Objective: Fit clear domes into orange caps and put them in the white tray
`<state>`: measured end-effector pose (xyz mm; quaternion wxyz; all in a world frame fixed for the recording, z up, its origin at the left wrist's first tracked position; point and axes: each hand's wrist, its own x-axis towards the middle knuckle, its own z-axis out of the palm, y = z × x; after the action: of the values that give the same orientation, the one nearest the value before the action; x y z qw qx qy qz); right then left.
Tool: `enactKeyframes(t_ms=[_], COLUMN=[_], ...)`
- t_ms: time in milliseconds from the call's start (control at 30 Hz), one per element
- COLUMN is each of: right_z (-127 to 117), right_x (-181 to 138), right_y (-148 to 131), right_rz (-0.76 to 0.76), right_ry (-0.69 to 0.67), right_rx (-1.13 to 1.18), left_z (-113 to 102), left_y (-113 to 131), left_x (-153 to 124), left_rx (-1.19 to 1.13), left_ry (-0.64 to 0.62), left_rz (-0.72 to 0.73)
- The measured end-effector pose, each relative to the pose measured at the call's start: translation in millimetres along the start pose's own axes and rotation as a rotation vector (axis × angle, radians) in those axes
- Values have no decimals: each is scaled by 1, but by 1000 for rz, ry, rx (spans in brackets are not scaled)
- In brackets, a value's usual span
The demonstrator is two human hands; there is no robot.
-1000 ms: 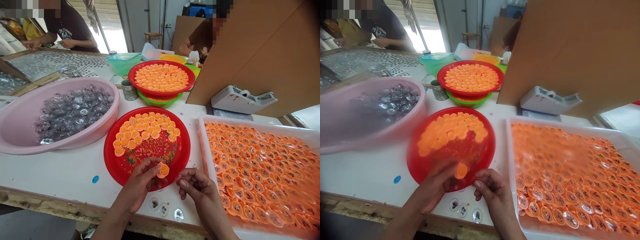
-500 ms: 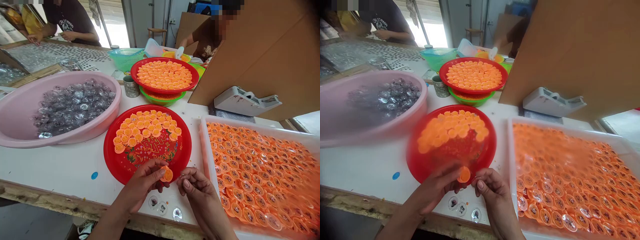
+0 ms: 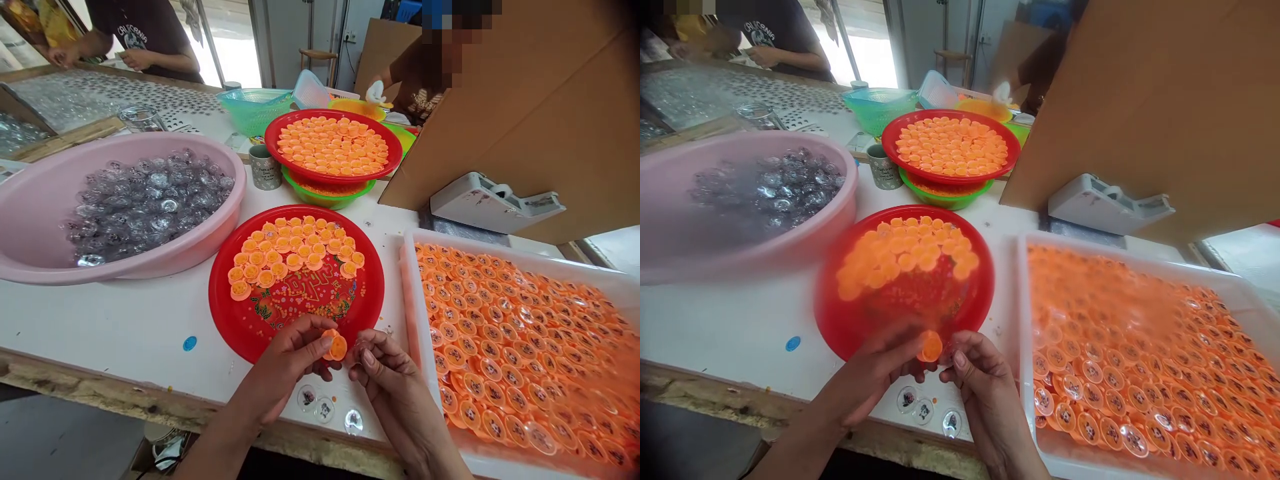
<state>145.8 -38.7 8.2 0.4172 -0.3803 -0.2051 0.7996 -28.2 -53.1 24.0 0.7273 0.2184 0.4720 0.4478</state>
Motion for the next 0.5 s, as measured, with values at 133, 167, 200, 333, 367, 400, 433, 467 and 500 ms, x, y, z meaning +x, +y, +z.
enactKeyframes(t_ms=[133, 167, 200, 333, 367, 400, 433, 467, 500], right_z=[-3, -3, -3, 1, 2, 2, 2, 2, 2], right_x=[4, 5, 6, 7, 7, 7, 7, 7, 7], right_y=[5, 6, 7, 12, 13, 14, 15, 16, 17], right_rz=[7, 6, 3, -67, -89, -110, -125, -135, -141], right_ry=[55, 61, 68, 129, 148, 167, 183, 194, 198], right_rx=[4, -14, -40, -148, -161, -166, -166, -165, -164], left_z=[6, 8, 9, 15, 16, 18, 18, 19, 19], left_y=[-2, -4, -6, -18, -21, -25, -29, -32, -35], left_x=[0, 0, 1, 3, 4, 5, 6, 7, 7], left_rx=[20, 31, 46, 141, 168, 192, 215, 240, 266], left_ry=[25, 27, 30, 100, 124, 148, 172, 194, 209], left_rz=[54, 67, 78, 132, 150, 173, 202, 228, 250])
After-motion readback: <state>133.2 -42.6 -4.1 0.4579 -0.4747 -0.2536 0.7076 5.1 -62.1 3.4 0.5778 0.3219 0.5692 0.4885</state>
